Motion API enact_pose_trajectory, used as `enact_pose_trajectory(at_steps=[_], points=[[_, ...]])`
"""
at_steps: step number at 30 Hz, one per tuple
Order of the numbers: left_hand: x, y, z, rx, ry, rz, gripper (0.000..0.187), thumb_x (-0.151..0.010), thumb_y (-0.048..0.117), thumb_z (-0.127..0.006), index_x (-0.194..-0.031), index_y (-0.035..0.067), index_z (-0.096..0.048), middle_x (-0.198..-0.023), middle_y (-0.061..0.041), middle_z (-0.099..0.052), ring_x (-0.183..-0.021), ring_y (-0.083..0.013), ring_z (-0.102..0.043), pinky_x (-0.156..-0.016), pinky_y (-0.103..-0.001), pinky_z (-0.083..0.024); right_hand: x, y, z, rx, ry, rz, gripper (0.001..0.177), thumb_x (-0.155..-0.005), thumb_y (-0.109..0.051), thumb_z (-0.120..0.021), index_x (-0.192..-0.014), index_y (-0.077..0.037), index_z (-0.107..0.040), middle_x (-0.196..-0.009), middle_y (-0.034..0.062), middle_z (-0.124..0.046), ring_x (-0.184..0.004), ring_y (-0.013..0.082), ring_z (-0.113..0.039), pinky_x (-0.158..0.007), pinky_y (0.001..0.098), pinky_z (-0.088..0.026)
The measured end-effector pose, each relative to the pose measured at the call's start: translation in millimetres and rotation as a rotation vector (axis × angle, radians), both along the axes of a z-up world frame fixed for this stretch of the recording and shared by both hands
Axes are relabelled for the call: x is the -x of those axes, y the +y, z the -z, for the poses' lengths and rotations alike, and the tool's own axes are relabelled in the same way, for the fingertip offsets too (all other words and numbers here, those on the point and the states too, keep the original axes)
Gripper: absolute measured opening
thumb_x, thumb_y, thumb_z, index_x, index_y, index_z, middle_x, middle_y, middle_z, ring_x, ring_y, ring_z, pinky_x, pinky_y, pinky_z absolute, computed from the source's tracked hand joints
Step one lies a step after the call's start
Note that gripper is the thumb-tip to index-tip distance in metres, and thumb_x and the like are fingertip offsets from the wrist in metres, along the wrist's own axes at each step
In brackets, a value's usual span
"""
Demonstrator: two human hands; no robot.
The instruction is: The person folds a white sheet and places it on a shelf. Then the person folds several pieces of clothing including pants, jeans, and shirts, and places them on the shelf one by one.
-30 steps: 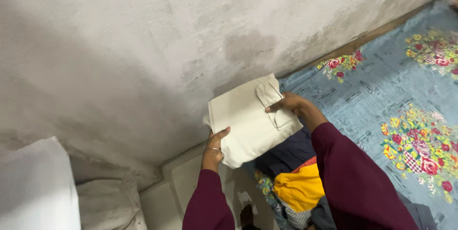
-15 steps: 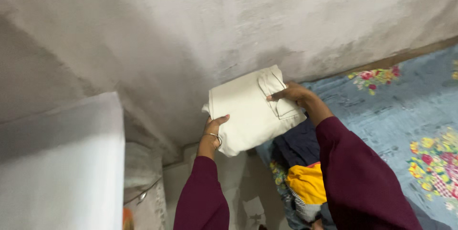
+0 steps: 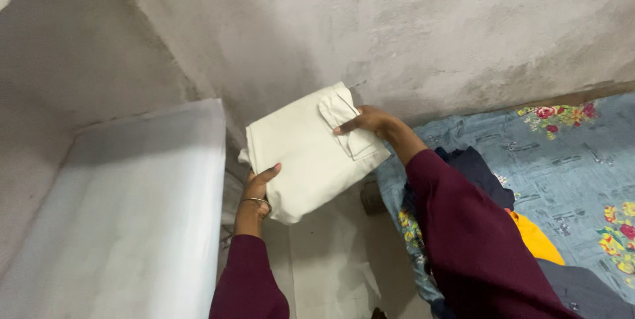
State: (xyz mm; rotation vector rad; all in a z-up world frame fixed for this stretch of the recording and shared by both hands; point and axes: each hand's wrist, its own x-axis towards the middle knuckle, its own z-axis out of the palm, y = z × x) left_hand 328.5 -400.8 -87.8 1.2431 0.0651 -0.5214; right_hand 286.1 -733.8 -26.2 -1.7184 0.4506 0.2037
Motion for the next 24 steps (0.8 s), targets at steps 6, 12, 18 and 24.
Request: enact_pose_trajectory(at_steps=[6, 12, 18, 24], points=[[33, 64, -36, 0.07, -0.067, -0.049, 0.079, -0.069, 0.014, -0.082, -0.142, 0.002, -0.052, -0.125, -0.017, -0.069, -0.114, -0.0329, -0.068, -0.096, -0.044, -0.058, 5, 63, -30, -0.045, -0.08, -0.127, 0.076, -0.062, -0.018, -0.092, -0.128, 0.008, -0.064, -0.12, 0.0237, -0.073, -0.115, 0.0372, -0.069, -0.104, 0.0457, -0.053], [75, 142, -67, 0.019, -0.106, -0.184, 0.077, -0.07, 0.013, -0.082, -0.14, -0.001, -0.052, -0.125, -0.02, -0.069, -0.115, -0.0341, -0.069, -0.098, -0.044, -0.057, 3, 138, -50, -0.053, -0.11, -0.241, 0.081, -0.061, -0.018, -0.092, -0.132, 0.004, -0.058, -0.119, 0.0238, -0.071, -0.114, 0.0367, -0.069, -0.103, 0.0465, -0.053], [132, 228, -98, -0.047, -0.152, -0.333, 0.073, -0.073, 0.016, -0.083, -0.138, -0.003, -0.056, -0.124, -0.018, -0.07, -0.113, -0.0324, -0.069, -0.096, -0.042, -0.056, 9, 227, -77, -0.151, -0.197, -0.463, 0.08, -0.062, -0.019, -0.093, -0.13, 0.008, -0.061, -0.12, 0.0236, -0.072, -0.113, 0.0355, -0.071, -0.103, 0.0413, -0.056], [212, 310, -134, -0.109, -0.281, -0.536, 0.071, -0.074, 0.016, -0.081, -0.139, 0.001, -0.056, -0.125, -0.016, -0.069, -0.114, -0.0288, -0.068, -0.097, -0.04, -0.055, 21, 336, -101, -0.151, -0.199, -0.629, 0.081, -0.062, -0.019, -0.09, -0.132, 0.004, -0.058, -0.118, 0.0246, -0.071, -0.111, 0.0384, -0.071, -0.102, 0.0447, -0.058]])
